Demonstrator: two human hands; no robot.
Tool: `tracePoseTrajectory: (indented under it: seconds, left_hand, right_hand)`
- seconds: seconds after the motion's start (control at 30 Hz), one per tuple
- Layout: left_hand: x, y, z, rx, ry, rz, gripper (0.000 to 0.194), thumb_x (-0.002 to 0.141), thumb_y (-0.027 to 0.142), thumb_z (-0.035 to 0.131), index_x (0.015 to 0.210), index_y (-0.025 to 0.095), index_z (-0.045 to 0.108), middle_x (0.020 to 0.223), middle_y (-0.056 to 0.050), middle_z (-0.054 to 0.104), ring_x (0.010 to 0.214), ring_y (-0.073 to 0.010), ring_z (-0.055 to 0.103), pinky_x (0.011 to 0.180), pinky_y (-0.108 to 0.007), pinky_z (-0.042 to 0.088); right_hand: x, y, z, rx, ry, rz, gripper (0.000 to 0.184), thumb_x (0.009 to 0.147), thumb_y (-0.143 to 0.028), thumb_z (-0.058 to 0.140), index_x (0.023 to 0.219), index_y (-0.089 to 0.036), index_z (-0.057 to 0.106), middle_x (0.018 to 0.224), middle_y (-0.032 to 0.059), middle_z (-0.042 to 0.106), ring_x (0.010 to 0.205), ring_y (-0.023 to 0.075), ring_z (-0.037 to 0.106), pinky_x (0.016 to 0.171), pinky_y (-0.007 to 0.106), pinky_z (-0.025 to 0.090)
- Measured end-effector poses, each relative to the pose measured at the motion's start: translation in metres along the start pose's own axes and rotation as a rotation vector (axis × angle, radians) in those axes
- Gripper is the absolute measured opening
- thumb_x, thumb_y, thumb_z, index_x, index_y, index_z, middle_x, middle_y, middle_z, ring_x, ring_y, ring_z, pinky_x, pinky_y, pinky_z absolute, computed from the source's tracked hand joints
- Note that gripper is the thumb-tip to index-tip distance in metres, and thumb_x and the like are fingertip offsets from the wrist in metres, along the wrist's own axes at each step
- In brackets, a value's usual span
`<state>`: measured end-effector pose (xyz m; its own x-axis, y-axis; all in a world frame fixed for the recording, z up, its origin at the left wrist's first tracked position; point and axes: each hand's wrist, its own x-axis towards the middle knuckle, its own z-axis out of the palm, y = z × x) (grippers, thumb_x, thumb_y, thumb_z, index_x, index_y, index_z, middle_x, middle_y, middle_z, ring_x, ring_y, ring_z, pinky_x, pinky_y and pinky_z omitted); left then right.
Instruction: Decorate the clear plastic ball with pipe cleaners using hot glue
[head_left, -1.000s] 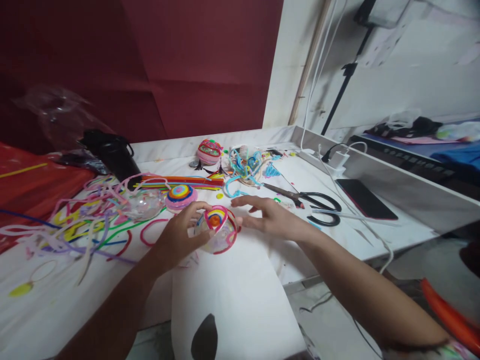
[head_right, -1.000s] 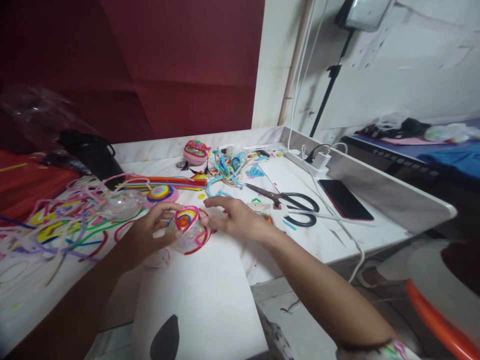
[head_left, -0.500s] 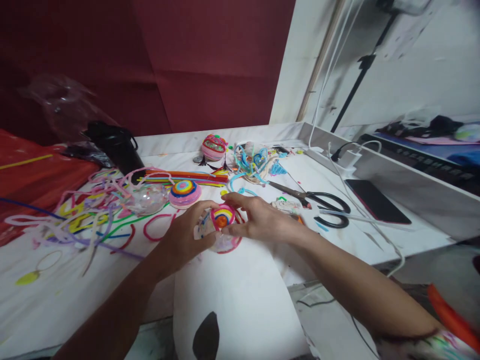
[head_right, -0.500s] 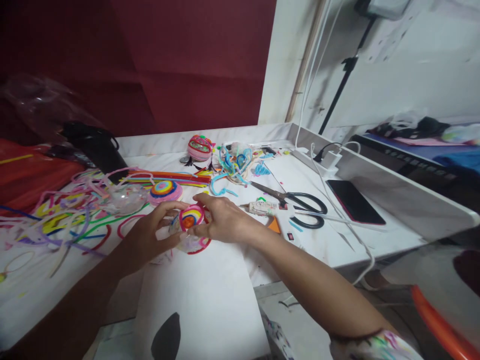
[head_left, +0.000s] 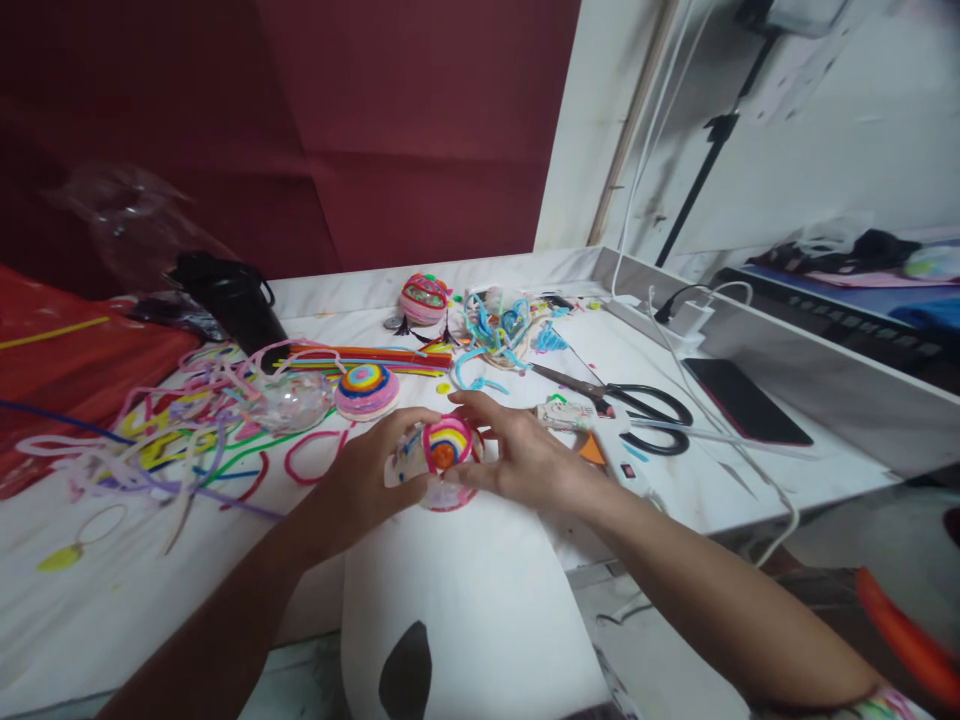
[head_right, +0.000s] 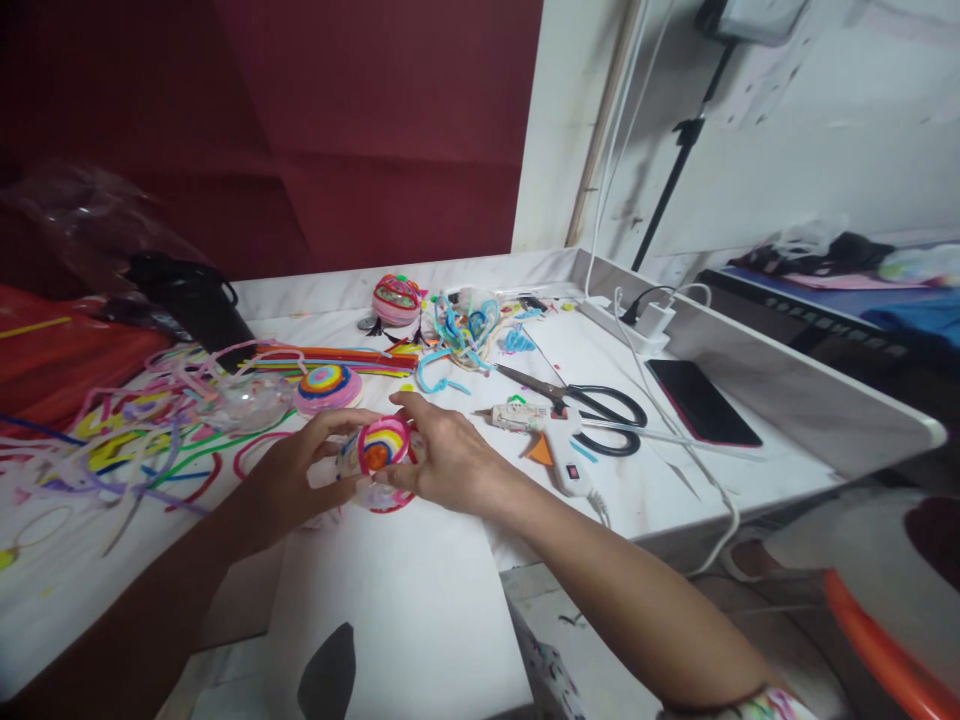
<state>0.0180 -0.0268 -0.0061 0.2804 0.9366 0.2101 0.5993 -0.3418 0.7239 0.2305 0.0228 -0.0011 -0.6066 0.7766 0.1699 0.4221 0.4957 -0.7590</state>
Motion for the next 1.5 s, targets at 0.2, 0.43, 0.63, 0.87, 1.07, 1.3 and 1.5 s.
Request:
tracePoseTrajectory:
  seconds: [0.2, 0.43, 0.63, 0.87, 1.07, 1.3, 1.5]
  left_hand:
    - [-0.002, 0.004, -0.001, 0.099, -0.013, 0.041, 0.049, 0.081, 0.033, 0.065, 0.127, 0.028, 0.049, 0.133, -0.005, 0.059, 0.123, -0.0259, 0.055, 0.102, -0.039, 0.047]
    - [-0.003, 0.001, -0.003, 0.191, -0.041, 0.099, 0.05, 0.083, 0.038, 0.064, 0.129, 0.029, 0.048, 0.135, -0.006, 0.058, 0.125, -0.0269, 0.054, 0.103, -0.04, 0.047]
    - [-0.004, -0.002, -0.003, 0.215, -0.073, 0.132, 0.049, 0.085, 0.035, 0.062, 0.131, 0.031, 0.045, 0.139, -0.006, 0.054, 0.127, -0.0265, 0.052, 0.104, -0.04, 0.046]
    - [-0.006, 0.003, -0.003, 0.232, -0.094, 0.191, 0.05, 0.087, 0.03, 0.062, 0.133, 0.034, 0.042, 0.14, -0.004, 0.053, 0.127, -0.0246, 0.052, 0.104, -0.039, 0.046]
    - [-0.007, 0.004, -0.004, 0.212, -0.125, 0.236, 0.051, 0.087, 0.028, 0.062, 0.134, 0.033, 0.043, 0.14, -0.006, 0.053, 0.127, -0.0257, 0.053, 0.103, -0.041, 0.047]
    - [-0.007, -0.001, -0.006, 0.224, -0.158, 0.278, 0.058, 0.085, 0.028, 0.063, 0.138, 0.036, 0.043, 0.14, -0.007, 0.055, 0.129, -0.0289, 0.051, 0.107, -0.048, 0.044]
    - [-0.006, 0.0, -0.009, 0.227, -0.212, 0.288, 0.06, 0.085, 0.028, 0.065, 0.14, 0.038, 0.043, 0.14, -0.005, 0.055, 0.129, -0.0293, 0.051, 0.109, -0.047, 0.042]
  right_hand:
    - [-0.001, 0.02, -0.004, 0.407, -0.032, -0.012, 0.057, 0.075, -0.032, 0.075, 0.126, -0.019, 0.052, 0.117, 0.011, 0.067, 0.106, 0.0239, 0.065, 0.092, 0.041, 0.053]
    - [0.006, 0.029, -0.009, 0.779, -0.105, 0.063, 0.048, 0.066, -0.029, 0.083, 0.105, -0.016, 0.058, 0.105, 0.0098, 0.07, 0.099, 0.0215, 0.067, 0.092, 0.04, 0.052]
    - [0.011, 0.033, -0.009, 0.818, -0.11, 0.088, 0.053, 0.056, -0.022, 0.088, 0.1, -0.016, 0.058, 0.094, 0.0065, 0.072, 0.084, 0.0187, 0.069, 0.081, 0.036, 0.055]
    - [0.014, 0.035, -0.015, 0.859, -0.16, 0.126, 0.051, 0.056, -0.012, 0.084, 0.099, -0.017, 0.058, 0.087, 0.0032, 0.074, 0.073, 0.0165, 0.071, 0.07, 0.03, 0.057]
    - [0.016, 0.037, -0.017, 0.849, -0.195, 0.13, 0.05, 0.055, -0.011, 0.083, 0.098, -0.017, 0.058, 0.082, 0.0011, 0.075, 0.068, 0.0158, 0.071, 0.066, 0.028, 0.057]
    - [0.018, 0.039, -0.02, 0.81, -0.231, 0.115, 0.047, 0.055, -0.012, 0.083, 0.097, -0.017, 0.062, 0.077, -0.001, 0.075, 0.067, 0.0142, 0.071, 0.064, 0.026, 0.056]
    - [0.016, 0.036, -0.024, 0.797, -0.26, 0.127, 0.041, 0.057, -0.015, 0.083, 0.094, -0.015, 0.065, 0.074, 0.0002, 0.075, 0.064, 0.014, 0.07, 0.064, 0.027, 0.056]
